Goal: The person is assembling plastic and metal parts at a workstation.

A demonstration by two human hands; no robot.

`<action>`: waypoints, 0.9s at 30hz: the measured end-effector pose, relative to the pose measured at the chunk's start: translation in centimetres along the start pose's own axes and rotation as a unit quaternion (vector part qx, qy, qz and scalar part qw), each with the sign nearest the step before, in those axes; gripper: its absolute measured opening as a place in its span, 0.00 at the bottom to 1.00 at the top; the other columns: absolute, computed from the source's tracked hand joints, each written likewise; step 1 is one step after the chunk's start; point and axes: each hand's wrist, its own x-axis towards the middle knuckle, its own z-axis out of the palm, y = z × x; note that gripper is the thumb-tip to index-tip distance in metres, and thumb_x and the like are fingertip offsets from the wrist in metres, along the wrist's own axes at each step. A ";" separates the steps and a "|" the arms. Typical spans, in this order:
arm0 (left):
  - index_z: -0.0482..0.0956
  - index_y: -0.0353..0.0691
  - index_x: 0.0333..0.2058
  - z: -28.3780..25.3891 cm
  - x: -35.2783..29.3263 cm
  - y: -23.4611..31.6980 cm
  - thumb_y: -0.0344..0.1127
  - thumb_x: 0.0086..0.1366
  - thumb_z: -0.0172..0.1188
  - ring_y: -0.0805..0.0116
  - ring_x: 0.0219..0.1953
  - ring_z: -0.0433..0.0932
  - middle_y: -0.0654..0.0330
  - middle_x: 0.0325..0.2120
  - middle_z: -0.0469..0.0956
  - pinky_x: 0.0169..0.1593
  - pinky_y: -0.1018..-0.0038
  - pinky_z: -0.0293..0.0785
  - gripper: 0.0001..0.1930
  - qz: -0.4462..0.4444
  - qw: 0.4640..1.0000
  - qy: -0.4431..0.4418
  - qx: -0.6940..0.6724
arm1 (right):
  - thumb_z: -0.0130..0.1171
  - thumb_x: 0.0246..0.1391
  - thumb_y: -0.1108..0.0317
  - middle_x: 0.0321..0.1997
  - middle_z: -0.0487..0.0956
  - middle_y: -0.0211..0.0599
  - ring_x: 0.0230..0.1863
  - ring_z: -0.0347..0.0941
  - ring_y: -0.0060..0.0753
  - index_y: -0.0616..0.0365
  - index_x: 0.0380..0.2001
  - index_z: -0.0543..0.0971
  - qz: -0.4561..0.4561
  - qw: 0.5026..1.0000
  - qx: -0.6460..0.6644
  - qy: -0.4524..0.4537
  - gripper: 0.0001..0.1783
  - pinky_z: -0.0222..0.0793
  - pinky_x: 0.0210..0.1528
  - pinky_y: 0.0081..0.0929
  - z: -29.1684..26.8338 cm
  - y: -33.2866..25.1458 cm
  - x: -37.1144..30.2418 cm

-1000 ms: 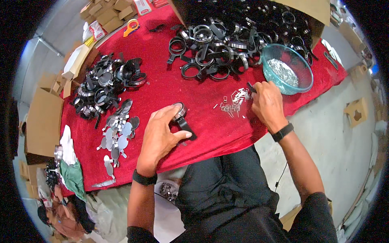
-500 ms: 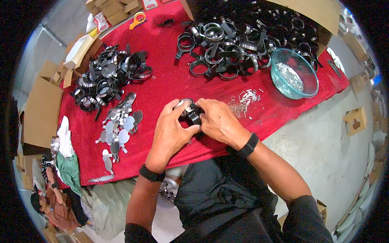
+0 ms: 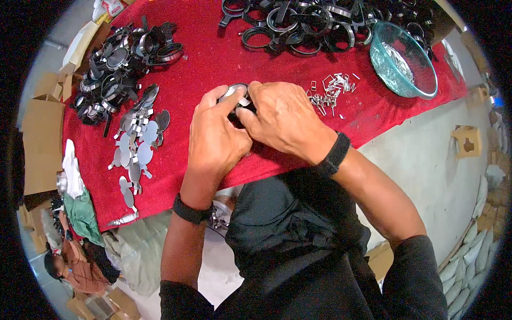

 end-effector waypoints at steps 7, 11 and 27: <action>0.86 0.34 0.59 -0.8 0.0 1.3 0.34 0.53 0.77 0.41 0.60 0.83 0.36 0.61 0.80 0.67 0.57 0.78 0.32 -0.033 0.999 -0.013 0.002 | 0.65 0.59 0.65 0.30 0.82 0.56 0.36 0.82 0.64 0.66 0.35 0.79 -0.137 0.990 -0.010 -0.030 0.12 0.77 0.40 0.57 -1.2 2.1 -0.2; 0.84 0.31 0.60 -1.4 -0.3 1.6 0.35 0.49 0.82 0.43 0.63 0.82 0.36 0.62 0.79 0.69 0.59 0.77 0.37 -0.025 0.999 -0.032 -0.022 | 0.65 0.55 0.65 0.34 0.84 0.50 0.40 0.82 0.58 0.63 0.36 0.79 -0.176 0.982 -0.049 -0.051 0.12 0.76 0.45 0.51 -2.8 2.1 0.0; 0.84 0.33 0.61 -0.7 -0.8 1.9 0.36 0.54 0.81 0.45 0.62 0.82 0.38 0.61 0.80 0.69 0.60 0.76 0.35 -0.017 1.000 -0.014 -0.002 | 0.59 0.65 0.65 0.30 0.83 0.59 0.34 0.83 0.68 0.66 0.38 0.77 -0.019 0.999 0.033 -0.038 0.13 0.77 0.40 0.61 -1.7 2.3 -1.8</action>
